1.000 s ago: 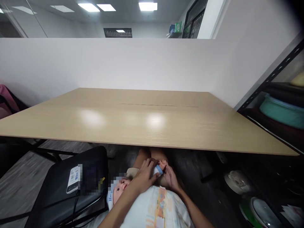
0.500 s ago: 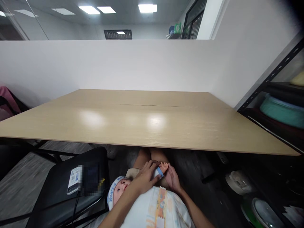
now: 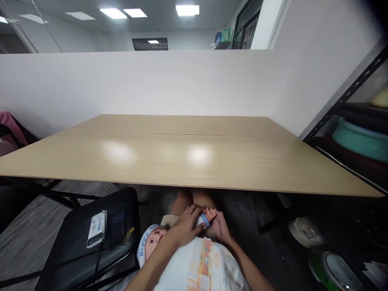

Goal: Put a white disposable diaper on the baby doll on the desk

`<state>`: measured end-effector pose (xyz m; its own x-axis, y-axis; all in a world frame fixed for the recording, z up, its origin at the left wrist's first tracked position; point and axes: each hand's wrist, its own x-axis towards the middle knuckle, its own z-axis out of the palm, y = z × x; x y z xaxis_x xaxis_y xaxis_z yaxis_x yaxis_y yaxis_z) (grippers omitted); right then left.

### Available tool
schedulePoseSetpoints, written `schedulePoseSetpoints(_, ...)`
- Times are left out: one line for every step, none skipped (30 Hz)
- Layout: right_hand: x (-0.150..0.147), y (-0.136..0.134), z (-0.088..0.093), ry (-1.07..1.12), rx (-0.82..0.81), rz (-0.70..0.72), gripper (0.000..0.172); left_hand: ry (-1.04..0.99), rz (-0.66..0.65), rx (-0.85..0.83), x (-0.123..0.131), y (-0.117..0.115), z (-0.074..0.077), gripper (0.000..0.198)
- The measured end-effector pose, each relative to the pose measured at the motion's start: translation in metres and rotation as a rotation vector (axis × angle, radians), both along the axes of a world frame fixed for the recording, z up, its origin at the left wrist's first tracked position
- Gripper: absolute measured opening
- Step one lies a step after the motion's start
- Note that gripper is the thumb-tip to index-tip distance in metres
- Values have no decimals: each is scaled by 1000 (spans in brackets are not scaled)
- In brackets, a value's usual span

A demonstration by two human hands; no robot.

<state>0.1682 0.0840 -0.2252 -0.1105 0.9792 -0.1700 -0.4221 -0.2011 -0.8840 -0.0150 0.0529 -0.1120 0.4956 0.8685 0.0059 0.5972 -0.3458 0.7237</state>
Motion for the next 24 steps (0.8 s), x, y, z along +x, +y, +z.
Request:
schedulePoseSetpoints(0, 0, 0, 14, -9, 15, 45, 0, 0, -3, 0, 0, 0, 50)
schedulePoseSetpoints(0, 0, 0, 37, -22, 33, 44, 0, 2, -6, 0, 0, 1, 50)
schedulePoseSetpoints(0, 1, 0, 62, -36, 49, 44, 1, 5, -9, 0, 0, 0, 49)
schedulePoseSetpoints(0, 1, 0, 77, -42, 54, 43, 2, 9, -13, 0, 0, -1, 49)
schedulePoseSetpoints(0, 1, -1, 90, -47, 55, 43, 4, 12, -16, 0, 0, -2, 49)
schedulePoseSetpoints(0, 1, -1, 101, -50, 55, 42, 7, 17, -20, 0, 1, -4, 50)
schedulePoseSetpoints(0, 1, -2, 109, -53, 54, 43, 9, 23, -25, 0, 1, -6, 50)
schedulePoseSetpoints(0, 2, -3, 115, -56, 53, 43, 14, 29, -32, -1, 1, -8, 51)
schedulePoseSetpoints(0, 2, -4, 120, -60, 51, 44, 21, 36, -41, -1, 1, -10, 52)
schedulePoseSetpoints(0, 2, -5, 124, -63, 50, 44, 33, 45, -53, -2, 1, -12, 53)
schedulePoseSetpoints(0, 2, -7, 129, -66, 48, 44, 46, 53, -65, -2, 1, -14, 54)
schedulePoseSetpoints(0, 2, -8, 134, -70, 46, 44, 56, 58, -74, -2, 1, -15, 55)
schedulePoseSetpoints(1, 3, -10, 140, -75, 44, 45, 66, 61, -80, -3, 1, -16, 55)
schedulePoseSetpoints(1, 3, -11, 144, -80, 41, 47, 73, 66, -83, -3, 1, -16, 55)
schedulePoseSetpoints(1, 4, -13, 147, -85, 38, 49, 78, 67, -86, -3, 1, -16, 55)
schedulePoseSetpoints(2, 4, -15, 148, -92, 31, 51, 82, 69, -88, -3, 1, -17, 56)
schedulePoseSetpoints(3, 5, -17, 147, -98, 21, 53, 87, 72, -90, -3, 1, -17, 57)
schedulePoseSetpoints(3, 5, -19, 145, -102, 5, 55, 92, 74, -93, -2, 1, -17, 58)
schedulePoseSetpoints(4, 5, -20, 143, -104, -13, 56, 96, 73, -94, -2, 1, -16, 58)
schedulePoseSetpoints(5, 5, -21, 142, -105, -33, 56, 97, 73, -92, -2, 1, -16, 58)
schedulePoseSetpoints(6, 5, -23, 143, -106, -50, 55, 98, 72, -89, -2, 1, -16, 58)
schedulePoseSetpoints(6, 5, -23, 146, -106, -65, 55, 98, 73, -85, -2, 1, -15, 57)
schedulePoseSetpoints(6, 5, -24, 149, -106, -75, 55, 98, 70, -83, -2, 1, -14, 57)
schedulePoseSetpoints(7, 5, -24, 153, -107, -83, 54, 98, 68, -82, -2, 1, -14, 56)
